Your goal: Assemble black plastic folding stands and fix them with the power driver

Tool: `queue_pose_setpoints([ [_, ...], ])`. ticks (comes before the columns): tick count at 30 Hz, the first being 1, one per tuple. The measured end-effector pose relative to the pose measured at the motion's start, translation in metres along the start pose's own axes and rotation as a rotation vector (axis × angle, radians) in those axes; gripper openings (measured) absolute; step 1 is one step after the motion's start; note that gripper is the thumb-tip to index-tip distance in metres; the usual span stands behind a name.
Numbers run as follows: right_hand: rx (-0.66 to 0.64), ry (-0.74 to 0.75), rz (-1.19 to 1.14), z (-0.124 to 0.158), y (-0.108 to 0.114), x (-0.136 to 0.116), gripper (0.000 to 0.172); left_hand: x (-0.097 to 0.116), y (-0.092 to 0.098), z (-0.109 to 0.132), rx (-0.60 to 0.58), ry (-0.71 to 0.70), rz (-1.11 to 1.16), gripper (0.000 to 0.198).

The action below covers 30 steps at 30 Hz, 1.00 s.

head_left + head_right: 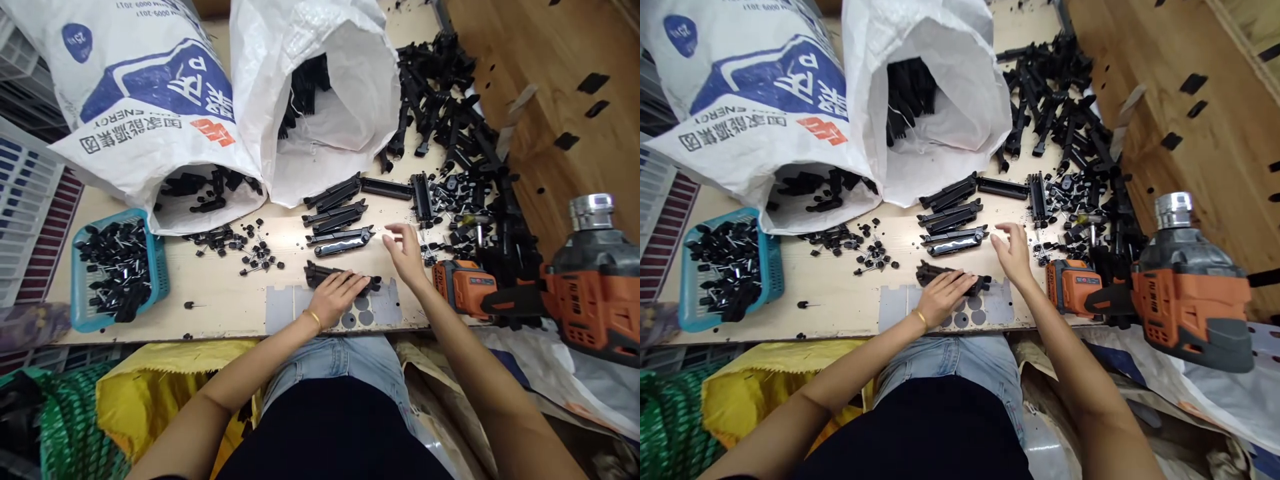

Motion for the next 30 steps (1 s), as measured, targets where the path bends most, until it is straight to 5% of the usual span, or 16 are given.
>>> queue_pose_setpoints([
  [5, -0.246, 0.345, 0.399, -0.073, -0.028, 0.011, 0.049, -0.027, -0.035, -0.012, -0.043, 0.095, -0.215, 0.041],
  [10, -0.421, 0.352, 0.66, -0.124, -0.072, -0.008, 0.041, -0.044, -0.029, -0.019, 0.016, 0.118, -0.165, 0.039],
  [14, -0.412, 0.323, 0.741, -0.135, -0.085, -0.018, 0.037, -0.049, -0.026, -0.026, 0.003, 0.173, -0.114, 0.038],
  [19, -0.271, 0.205, 0.746, -0.144, -0.047, 0.012, 0.036, -0.054, -0.025, -0.032, -0.026, 0.196, -0.07, 0.037],
  [23, -0.394, 0.073, 0.882, -0.149, -0.009, 0.041, 0.041, -0.05, -0.014, -0.036, -0.092, 0.2, -0.019, 0.037],
  [27, -0.3, 0.061, 0.963, -0.136, 0.01, 0.031, 0.041, -0.045, 0.011, -0.039, -0.082, 0.13, 0.072, 0.046],
  [30, -0.203, -0.057, 0.886, -0.101, 0.027, 0.01, 0.046, -0.083, 0.038, -0.04, 0.042, 0.171, 0.106, 0.04],
])
Point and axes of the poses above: each hand's wrist, its own z-axis away from the middle knuckle, its own y-axis out of the back of the hand, x = y × z, the point moved 1 cm from there along -z, towards the middle knuckle, and after that the axes turned 9 degrees about y, right-handed, at the moved point
